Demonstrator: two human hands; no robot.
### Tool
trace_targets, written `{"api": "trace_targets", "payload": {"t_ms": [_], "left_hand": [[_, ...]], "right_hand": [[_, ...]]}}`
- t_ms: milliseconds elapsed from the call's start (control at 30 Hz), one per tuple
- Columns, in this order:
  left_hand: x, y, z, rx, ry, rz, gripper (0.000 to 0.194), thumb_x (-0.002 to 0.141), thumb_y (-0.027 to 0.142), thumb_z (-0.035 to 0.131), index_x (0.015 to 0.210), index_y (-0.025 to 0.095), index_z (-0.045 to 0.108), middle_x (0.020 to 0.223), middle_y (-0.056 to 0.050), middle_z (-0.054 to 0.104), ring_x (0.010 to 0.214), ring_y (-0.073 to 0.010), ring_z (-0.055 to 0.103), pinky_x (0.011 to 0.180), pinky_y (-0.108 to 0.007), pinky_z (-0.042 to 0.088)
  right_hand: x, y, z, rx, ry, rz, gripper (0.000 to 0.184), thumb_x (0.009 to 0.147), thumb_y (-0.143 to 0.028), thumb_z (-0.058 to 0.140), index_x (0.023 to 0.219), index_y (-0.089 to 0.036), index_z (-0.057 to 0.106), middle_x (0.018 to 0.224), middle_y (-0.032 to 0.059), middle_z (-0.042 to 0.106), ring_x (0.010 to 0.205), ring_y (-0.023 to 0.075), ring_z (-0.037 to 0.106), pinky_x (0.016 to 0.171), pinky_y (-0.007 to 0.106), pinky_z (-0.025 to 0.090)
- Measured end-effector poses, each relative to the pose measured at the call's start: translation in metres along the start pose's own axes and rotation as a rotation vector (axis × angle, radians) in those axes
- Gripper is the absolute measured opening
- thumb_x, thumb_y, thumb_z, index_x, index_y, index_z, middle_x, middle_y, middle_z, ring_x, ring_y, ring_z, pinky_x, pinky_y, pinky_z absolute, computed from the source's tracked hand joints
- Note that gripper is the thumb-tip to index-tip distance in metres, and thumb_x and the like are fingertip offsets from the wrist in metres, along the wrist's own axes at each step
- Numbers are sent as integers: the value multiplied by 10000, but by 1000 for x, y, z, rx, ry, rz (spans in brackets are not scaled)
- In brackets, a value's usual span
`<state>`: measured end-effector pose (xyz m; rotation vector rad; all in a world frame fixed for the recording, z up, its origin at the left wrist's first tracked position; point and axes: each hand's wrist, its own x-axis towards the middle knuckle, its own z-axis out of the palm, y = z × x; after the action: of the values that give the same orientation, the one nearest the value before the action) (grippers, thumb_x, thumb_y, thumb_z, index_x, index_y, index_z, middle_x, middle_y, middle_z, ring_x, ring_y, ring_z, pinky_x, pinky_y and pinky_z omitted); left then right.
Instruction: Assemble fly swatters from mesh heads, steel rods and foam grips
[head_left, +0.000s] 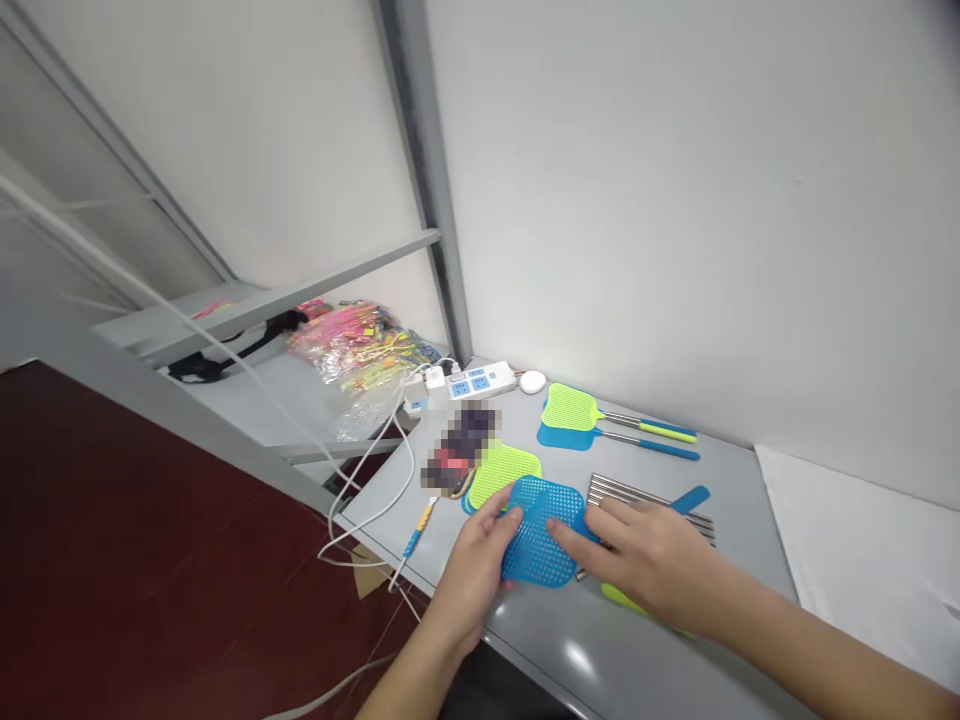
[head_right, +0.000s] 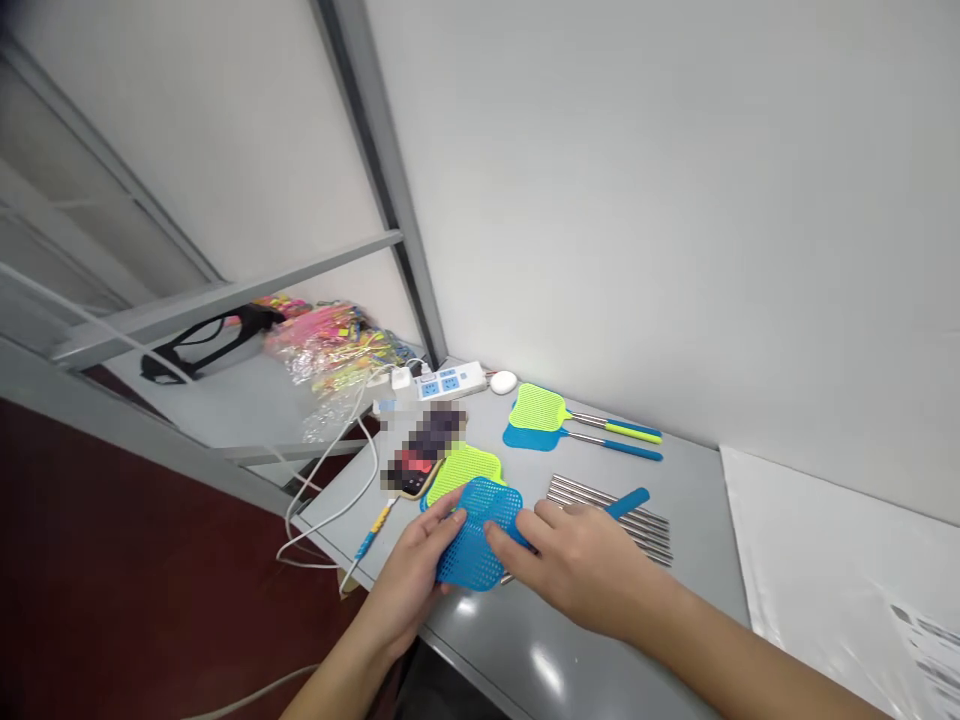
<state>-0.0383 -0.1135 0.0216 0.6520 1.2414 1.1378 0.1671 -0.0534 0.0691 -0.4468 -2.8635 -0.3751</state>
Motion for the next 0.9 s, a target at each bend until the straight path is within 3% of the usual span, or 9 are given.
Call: {"api": "trace_targets", "payload": {"t_ms": [100,167,233,300,433,700,900], "left_hand": [[4,-12,-22,239,249,265,528,937,464,536,1405,247,427,1129,-89,570,878,-184,603,711,-291,510],[4,-21,-33,489,386,498,448,955,376,516,1376,246,441,1208,-110,496,1061,-223,549,913,-387,477],[4,-28,-38,746,395,652,395,956,282,503,1347,247,466,1288,-126,437,1193,-253,471,1018,-451,406],[3,-33,-39,949,315,731,427,940,214,503,1363,242,455,1355,-135,403,1265,-274,412,1052,-478,367],[9,-34,-36,1187,202,749,516,922,188,506,1428,209,406,1452,-144,387,1324,-304,365,1062,-491,340],[17,-31,-32,1329,156,664,453,938,241,491,1390,213,474,1415,-133,489,1251,-310,454,968,-496,386],[10,-30,-23,1288,154,735,408,939,212,480,1346,211,502,1388,-142,505,1236,-318,463,977,-509,371]], "right_hand": [[19,14,19,-31,20,-16,464,867,-53,431,1312,-160,503,813,52,610,661,189,529,501,315,316],[30,21,36,-45,-3,-2,507,851,-16,435,1336,-155,486,847,57,620,674,188,545,494,310,308],[39,25,54,-36,-55,16,529,849,-8,452,1354,-161,472,888,61,625,698,189,568,489,301,309],[45,27,69,-10,-106,36,533,856,-25,479,1366,-178,464,918,59,623,726,191,586,490,290,318],[50,28,80,58,-151,62,529,870,-76,505,1380,-207,456,952,56,621,782,195,601,509,275,340],[48,31,57,170,-264,126,502,846,-117,470,1339,-204,500,933,55,603,781,205,610,517,284,356],[19,37,23,278,-86,293,396,918,-116,359,1264,-184,538,839,55,640,693,193,614,559,301,428]]}}
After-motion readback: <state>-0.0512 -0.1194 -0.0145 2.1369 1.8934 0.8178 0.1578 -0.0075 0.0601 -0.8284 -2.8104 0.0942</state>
